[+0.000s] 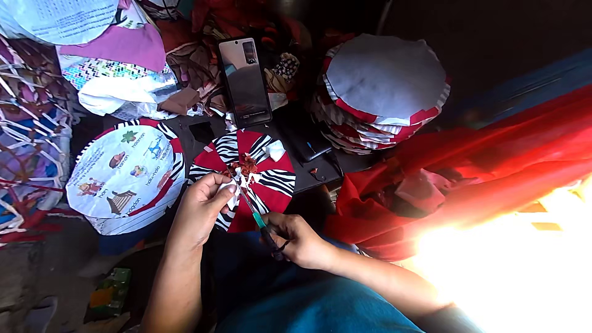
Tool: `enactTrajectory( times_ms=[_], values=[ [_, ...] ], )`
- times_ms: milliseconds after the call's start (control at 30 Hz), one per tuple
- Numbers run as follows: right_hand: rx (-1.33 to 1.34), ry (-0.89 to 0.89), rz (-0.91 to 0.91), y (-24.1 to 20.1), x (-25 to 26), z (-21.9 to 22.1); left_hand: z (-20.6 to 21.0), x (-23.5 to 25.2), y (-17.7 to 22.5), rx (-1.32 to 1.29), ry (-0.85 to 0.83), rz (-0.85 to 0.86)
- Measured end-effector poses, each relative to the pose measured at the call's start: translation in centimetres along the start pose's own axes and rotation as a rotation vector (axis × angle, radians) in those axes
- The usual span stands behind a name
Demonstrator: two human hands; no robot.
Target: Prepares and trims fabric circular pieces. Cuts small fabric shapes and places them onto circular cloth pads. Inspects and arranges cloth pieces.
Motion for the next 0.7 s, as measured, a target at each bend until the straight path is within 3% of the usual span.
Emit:
enactTrajectory(
  times_ms=[167, 267, 400, 500, 700],
  values=[
    [0.18, -0.016, 0.114, -0.1, -0.3, -0.5, -1.0, 0.7, 1.2, 0.281, 0.056, 0.169],
    [0.274, -0.012, 0.156, -0.1, -0.6, -1.1, 0.0, 0.3, 2.5, 0.548, -0.018, 0.309],
    [0.283, -0.103, 0.296, 0.9, -1.2, 0.1, 0.6, 0.4, 2.6, 0.817, 0.022, 0.362],
    [0.299, -0.114, 0.374, 1.2, -1.3, 0.4, 0.0, 0.2, 2.8, 0.882, 0.085, 0.388],
    [0.337, 0.019, 0.346, 1.1, -1.2, -0.8, -0.4, -0.1, 2.9, 0.877, 0.084, 0.377]
  ],
)
Point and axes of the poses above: each hand's wrist, its own x-axis towards the middle knuckle, its own z-axis out of the palm, y = z × x, the point moved 10 cm from there along x, towards the middle knuckle, and after that the axes turned 12 degrees about y, right-handed, at the moved point
